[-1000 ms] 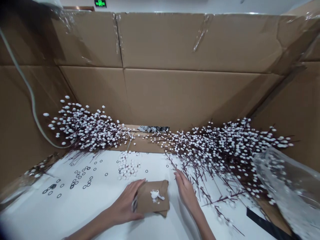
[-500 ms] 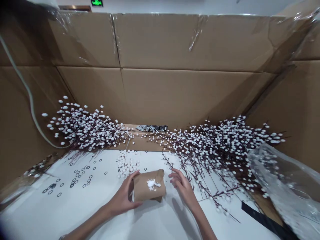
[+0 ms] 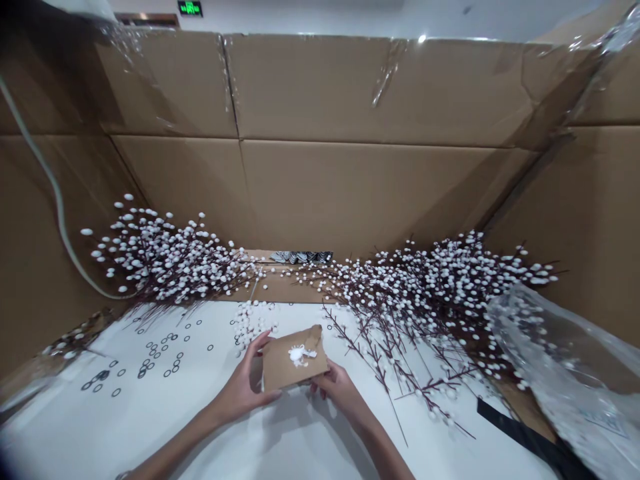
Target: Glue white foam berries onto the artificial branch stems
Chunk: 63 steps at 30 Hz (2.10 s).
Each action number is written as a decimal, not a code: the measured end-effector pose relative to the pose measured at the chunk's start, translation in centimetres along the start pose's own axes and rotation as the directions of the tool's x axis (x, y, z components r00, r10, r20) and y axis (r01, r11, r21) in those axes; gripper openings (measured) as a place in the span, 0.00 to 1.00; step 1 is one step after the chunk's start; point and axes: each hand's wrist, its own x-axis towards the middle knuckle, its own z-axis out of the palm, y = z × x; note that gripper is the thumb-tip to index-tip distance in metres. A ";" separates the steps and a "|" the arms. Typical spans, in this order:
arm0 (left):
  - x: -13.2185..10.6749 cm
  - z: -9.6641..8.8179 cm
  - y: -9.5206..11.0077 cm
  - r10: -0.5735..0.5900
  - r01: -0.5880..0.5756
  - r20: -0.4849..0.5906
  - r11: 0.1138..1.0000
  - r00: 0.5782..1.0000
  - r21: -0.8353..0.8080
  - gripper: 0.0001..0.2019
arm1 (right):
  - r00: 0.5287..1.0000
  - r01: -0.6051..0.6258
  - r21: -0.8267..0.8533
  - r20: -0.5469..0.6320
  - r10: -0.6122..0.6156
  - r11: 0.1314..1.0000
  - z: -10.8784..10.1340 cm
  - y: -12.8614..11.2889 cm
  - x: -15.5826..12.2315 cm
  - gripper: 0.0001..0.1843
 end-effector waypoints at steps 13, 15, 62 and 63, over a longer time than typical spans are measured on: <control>-0.5 -0.2 0.8 -0.029 0.029 -0.006 1.000 1.000 -0.007 0.53 | 1.000 0.012 0.057 -0.024 -0.011 0.998 -1.0 -0.4 -0.1 0.21; -0.6 -0.2 1.1 -0.034 0.034 -0.009 0.999 0.999 -0.025 0.53 | 1.000 0.009 0.062 -0.021 -0.008 0.998 -1.2 -0.3 -0.2 0.21; -4.0 -6.3 -0.2 -0.059 0.071 -0.095 0.989 0.994 0.131 0.51 | 0.923 0.262 -0.820 0.058 -0.380 0.509 1.2 -0.3 1.8 0.13; -4.1 -5.7 -0.5 -0.071 0.079 -0.066 0.991 0.995 0.111 0.51 | 0.912 0.257 -0.791 0.009 -0.410 0.555 0.0 -0.7 1.7 0.14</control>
